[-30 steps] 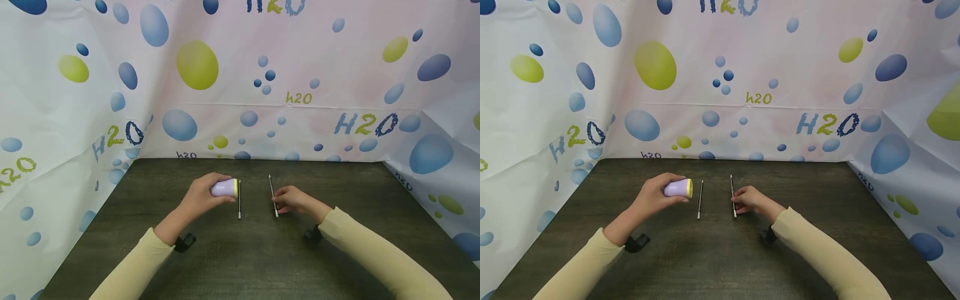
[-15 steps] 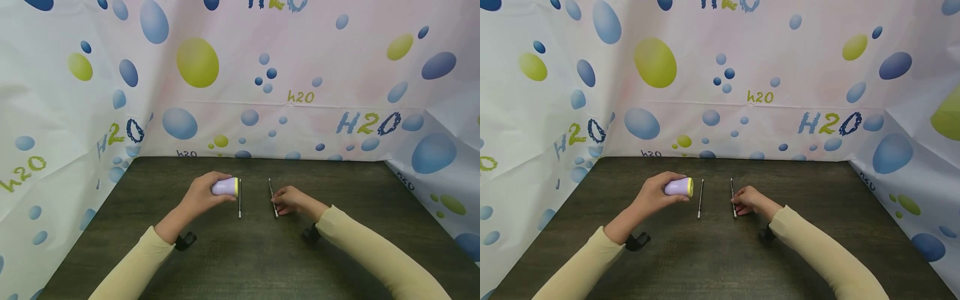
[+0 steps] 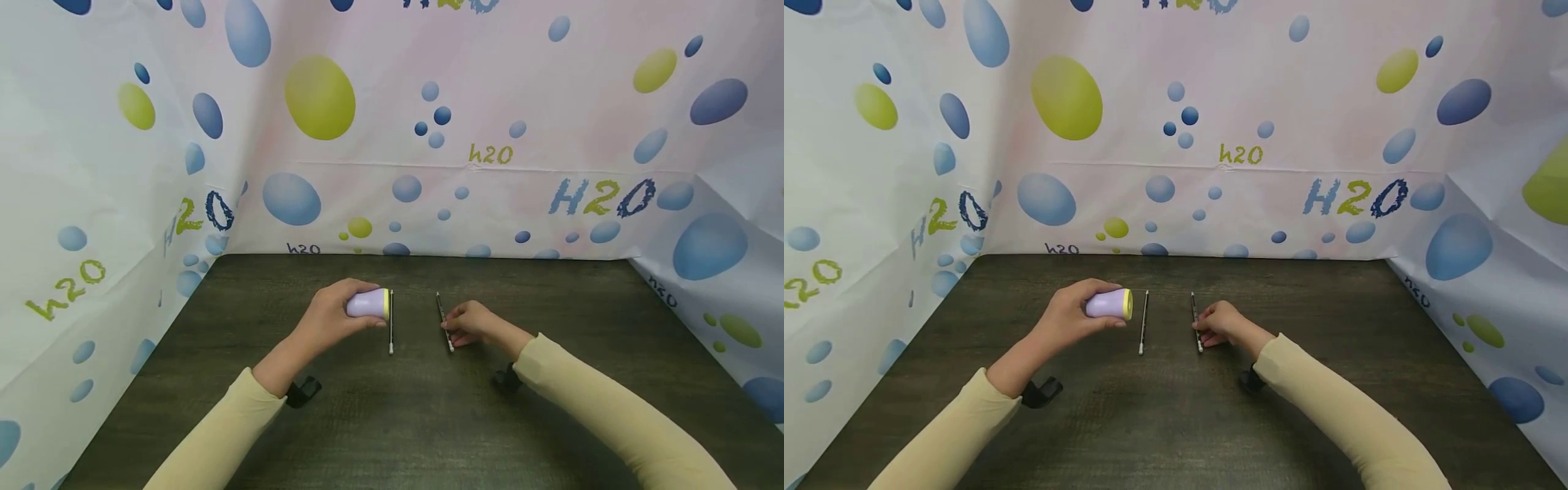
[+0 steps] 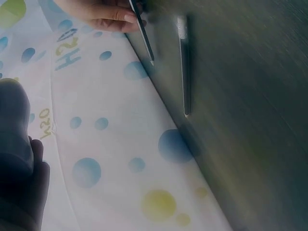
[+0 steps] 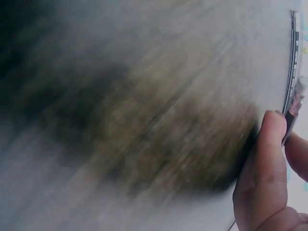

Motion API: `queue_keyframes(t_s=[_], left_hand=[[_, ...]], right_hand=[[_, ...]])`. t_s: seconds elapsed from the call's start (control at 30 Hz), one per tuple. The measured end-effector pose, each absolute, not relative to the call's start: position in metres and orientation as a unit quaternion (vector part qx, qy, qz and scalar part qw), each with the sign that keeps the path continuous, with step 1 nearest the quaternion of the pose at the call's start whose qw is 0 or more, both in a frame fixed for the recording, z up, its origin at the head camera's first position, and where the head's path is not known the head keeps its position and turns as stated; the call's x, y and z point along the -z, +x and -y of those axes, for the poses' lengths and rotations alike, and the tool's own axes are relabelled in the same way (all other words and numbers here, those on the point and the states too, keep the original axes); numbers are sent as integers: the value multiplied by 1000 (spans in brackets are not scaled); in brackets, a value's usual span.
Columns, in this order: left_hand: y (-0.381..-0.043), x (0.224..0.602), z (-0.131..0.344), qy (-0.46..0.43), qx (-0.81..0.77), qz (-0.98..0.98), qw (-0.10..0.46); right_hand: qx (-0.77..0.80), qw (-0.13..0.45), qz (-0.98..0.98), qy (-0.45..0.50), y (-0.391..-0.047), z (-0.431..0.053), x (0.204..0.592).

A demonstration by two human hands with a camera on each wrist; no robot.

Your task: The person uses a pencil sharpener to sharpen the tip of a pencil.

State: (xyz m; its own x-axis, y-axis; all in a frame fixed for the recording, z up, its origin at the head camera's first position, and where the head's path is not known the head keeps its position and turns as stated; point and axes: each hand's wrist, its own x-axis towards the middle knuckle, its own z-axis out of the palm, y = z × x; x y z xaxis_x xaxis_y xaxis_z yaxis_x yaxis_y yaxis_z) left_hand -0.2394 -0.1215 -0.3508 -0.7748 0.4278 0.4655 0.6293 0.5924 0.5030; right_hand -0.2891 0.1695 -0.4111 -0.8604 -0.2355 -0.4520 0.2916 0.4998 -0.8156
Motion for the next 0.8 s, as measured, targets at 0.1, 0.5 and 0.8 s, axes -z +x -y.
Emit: queue_keyframes(t_s=[0.1,0.5,0.8], left_hand=[[-239,351,122,-298,335,881,148],[-240,353,123,-302,339,878,151],[-240,353,123,-302,338,879,148]], right_hand=[[499,256,-828,13,-288,-168,412],[492,242,-836,13,-287,-166,414],[481,240,-843,20,-288,-164,414]])
